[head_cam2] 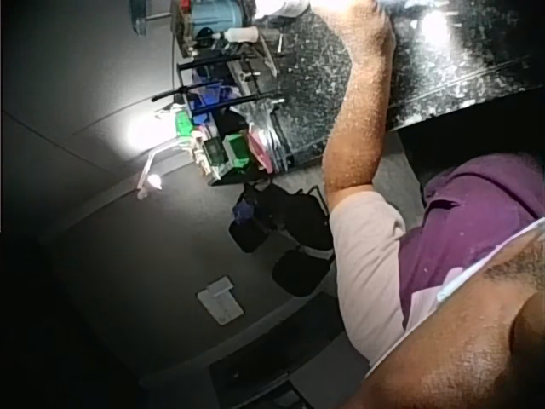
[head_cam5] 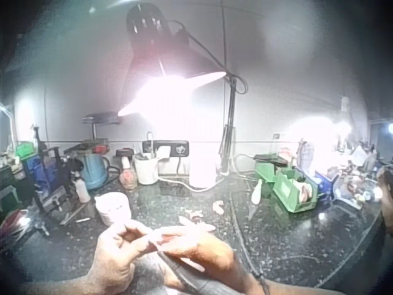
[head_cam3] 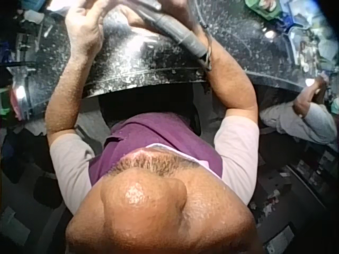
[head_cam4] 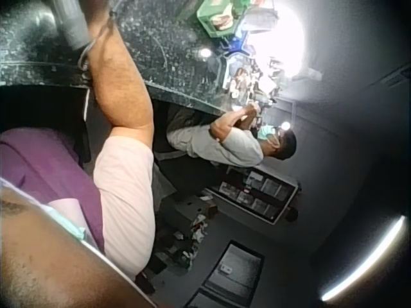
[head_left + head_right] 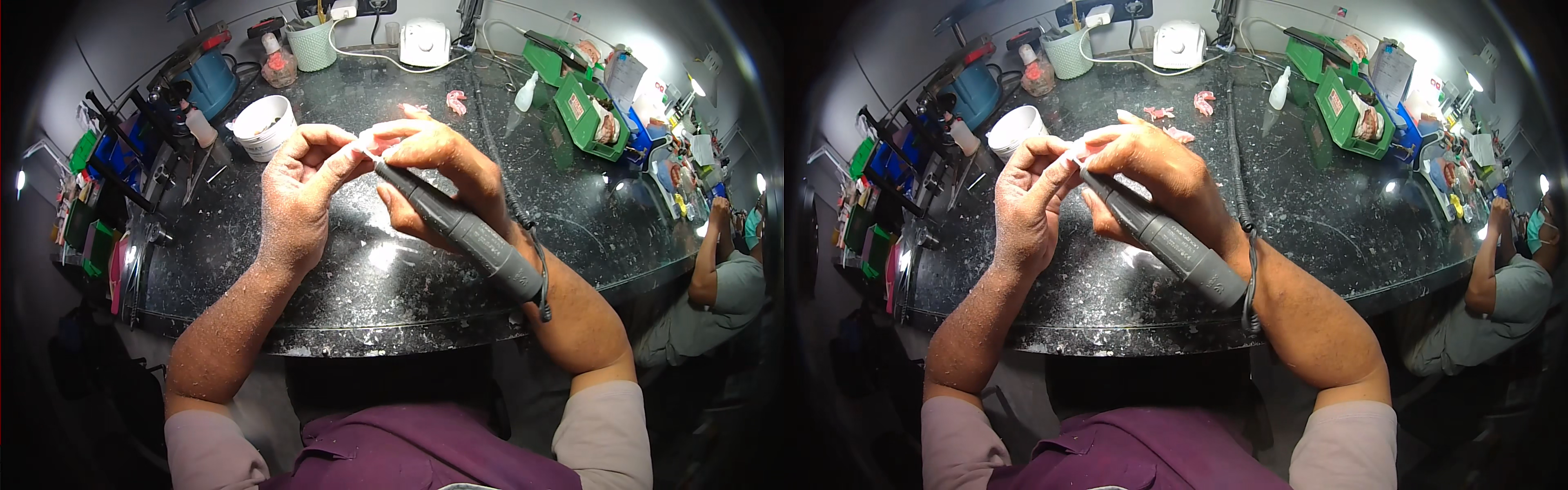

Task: The person shapes and trims a dental prosthetic using a handheld rotary tool, turning the prosthetic by hand to grind its different edges and surfaces.

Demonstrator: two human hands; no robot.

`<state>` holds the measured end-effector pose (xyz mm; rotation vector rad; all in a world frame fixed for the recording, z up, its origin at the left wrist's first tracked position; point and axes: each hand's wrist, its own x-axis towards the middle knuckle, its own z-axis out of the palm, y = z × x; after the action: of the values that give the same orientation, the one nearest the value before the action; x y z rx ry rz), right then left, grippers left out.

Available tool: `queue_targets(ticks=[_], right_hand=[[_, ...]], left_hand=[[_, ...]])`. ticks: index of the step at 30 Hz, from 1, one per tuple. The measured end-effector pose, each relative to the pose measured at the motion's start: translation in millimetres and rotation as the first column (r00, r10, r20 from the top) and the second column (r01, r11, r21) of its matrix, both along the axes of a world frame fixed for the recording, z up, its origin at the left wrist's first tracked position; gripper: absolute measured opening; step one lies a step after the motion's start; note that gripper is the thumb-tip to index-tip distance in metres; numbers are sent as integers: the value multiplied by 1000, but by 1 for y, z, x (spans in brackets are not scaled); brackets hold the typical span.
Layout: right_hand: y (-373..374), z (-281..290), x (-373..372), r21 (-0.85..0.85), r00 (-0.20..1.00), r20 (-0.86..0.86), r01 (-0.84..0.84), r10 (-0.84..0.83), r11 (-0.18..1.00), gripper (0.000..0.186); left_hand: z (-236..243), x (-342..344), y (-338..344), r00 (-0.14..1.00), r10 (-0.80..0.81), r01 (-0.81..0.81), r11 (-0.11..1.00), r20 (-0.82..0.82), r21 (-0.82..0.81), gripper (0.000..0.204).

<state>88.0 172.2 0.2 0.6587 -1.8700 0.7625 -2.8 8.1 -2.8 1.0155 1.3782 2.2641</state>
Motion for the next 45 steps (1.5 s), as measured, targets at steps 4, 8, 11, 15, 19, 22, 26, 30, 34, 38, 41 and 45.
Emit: queue_targets(ticks=[4, 8, 11, 15, 19, 22, 26, 30, 34, 38, 41, 45], right_hand=[[-2, -3, -1, -39, 1000, 7, -2, 2, 999, 39], [0, -1, 0, -8, 1000, 5, -11, 11, 1000, 38], [-1, -1, 1, -23, 1000, 27, -14, 14, 1000, 38], [0, 0, 1, 14, 1000, 7, -22, 22, 1000, 40], [-2, 7, 3, 72, 1000, -26, -12, 14, 997, 40], [-1, 5, 3, 51, 998, -61, 11, -8, 999, 41], [0, 4, 2, 68, 997, -67, 48, -44, 997, 39], [1, 2, 2, 52, 997, -58, 57, -54, 997, 38], [3, 0, 0, 11, 997, -41, 59, -59, 998, 37], [5, 4, 2, 82, 998, -41, 45, -42, 996, 37], [2, 4, 2, 60, 997, -39, 62, -60, 996, 38], [2, 1, 0, 14, 996, -47, 78, -77, 997, 38]], left_hand=[[0, 0, 0, 1000, -8, 8, 1000, -16, 2, 16], [-1, 1, 0, 1000, -6, 6, 1000, -30, 2, 16], [-1, 0, -1, 999, -13, 13, 1000, -38, 10, 16], [0, 1, 0, 997, 19, -17, 1000, -70, 19, 16], [-2, -2, -2, 987, 52, -53, 999, -149, 1, 16], [-1, -2, 0, 989, 50, -48, 999, -142, 13, 16], [-1, -2, -1, 989, 47, -44, 999, -138, 21, 17], [-2, -2, 0, 989, 40, -36, 999, -140, 31, 17], [-3, -3, 0, 987, 40, -37, 999, -153, 23, 17], [-4, -4, -1, 987, 45, -41, 999, -153, 32, 17], [-3, -2, -1, 984, 48, -43, 999, -169, 28, 17], [-4, -3, 0, 983, 45, -41, 999, -180, 25, 17]])
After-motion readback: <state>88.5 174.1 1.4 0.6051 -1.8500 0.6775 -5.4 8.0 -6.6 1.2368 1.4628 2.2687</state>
